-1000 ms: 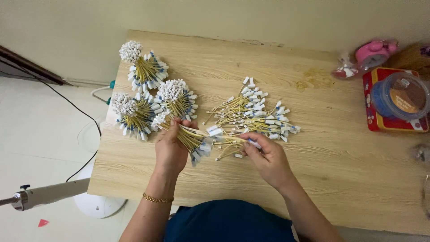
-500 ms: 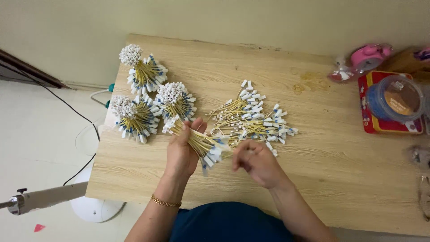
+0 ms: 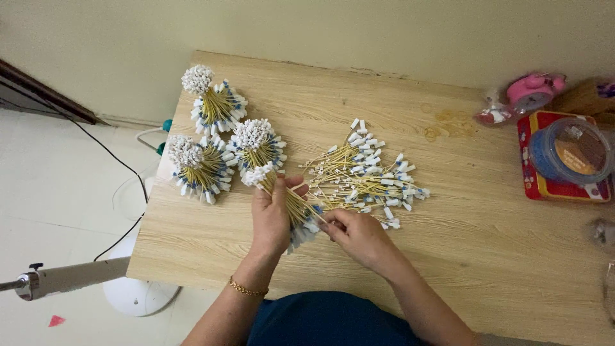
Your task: Gathering individual wire connector components and grouping them into organized bundles by hand.
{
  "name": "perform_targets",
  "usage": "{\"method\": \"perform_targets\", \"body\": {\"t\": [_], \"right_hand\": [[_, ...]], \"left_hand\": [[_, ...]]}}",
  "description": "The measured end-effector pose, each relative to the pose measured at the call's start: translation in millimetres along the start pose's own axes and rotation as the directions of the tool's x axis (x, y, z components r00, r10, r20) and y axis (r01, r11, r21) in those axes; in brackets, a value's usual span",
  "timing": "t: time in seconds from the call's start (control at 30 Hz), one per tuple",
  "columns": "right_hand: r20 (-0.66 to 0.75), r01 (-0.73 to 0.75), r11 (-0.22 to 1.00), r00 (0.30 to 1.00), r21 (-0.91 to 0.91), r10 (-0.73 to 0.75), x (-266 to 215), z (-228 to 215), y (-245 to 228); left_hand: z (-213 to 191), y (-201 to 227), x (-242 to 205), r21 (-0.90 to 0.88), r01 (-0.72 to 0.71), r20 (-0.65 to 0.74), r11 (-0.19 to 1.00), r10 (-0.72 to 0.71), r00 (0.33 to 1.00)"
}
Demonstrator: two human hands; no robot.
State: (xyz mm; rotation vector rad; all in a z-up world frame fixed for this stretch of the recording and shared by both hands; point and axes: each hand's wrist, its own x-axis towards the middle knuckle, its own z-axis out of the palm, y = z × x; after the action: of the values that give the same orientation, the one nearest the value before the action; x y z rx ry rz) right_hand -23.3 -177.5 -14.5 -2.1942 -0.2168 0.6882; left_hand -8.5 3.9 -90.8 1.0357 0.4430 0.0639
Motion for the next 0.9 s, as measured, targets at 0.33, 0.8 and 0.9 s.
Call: {"method": "perform_targets", "body": {"t": [0.33, 0.8, 0.9], "right_hand": [[-0.031, 0.211, 0.976, 0.977, 0.053, -0.210, 19, 45, 39], [-0.370, -0.100, 0.821, 0.918, -0.562, -0.142, 106, -7, 194], [-0.362, -0.106, 0.789, 0.919, -0.605, -0.155, 117, -4, 194]], "left_hand": [[-13, -10, -5, 0.287, -0.012, 0.074, 0.958, -0.010, 0.997], [-62, -14, -24, 0.009, 0.138, -0.048, 0.990, -0.137, 0.989], [-70, -21, -25, -0.007, 0.145, -0.056, 0.989, -0.145, 0.988]]}}
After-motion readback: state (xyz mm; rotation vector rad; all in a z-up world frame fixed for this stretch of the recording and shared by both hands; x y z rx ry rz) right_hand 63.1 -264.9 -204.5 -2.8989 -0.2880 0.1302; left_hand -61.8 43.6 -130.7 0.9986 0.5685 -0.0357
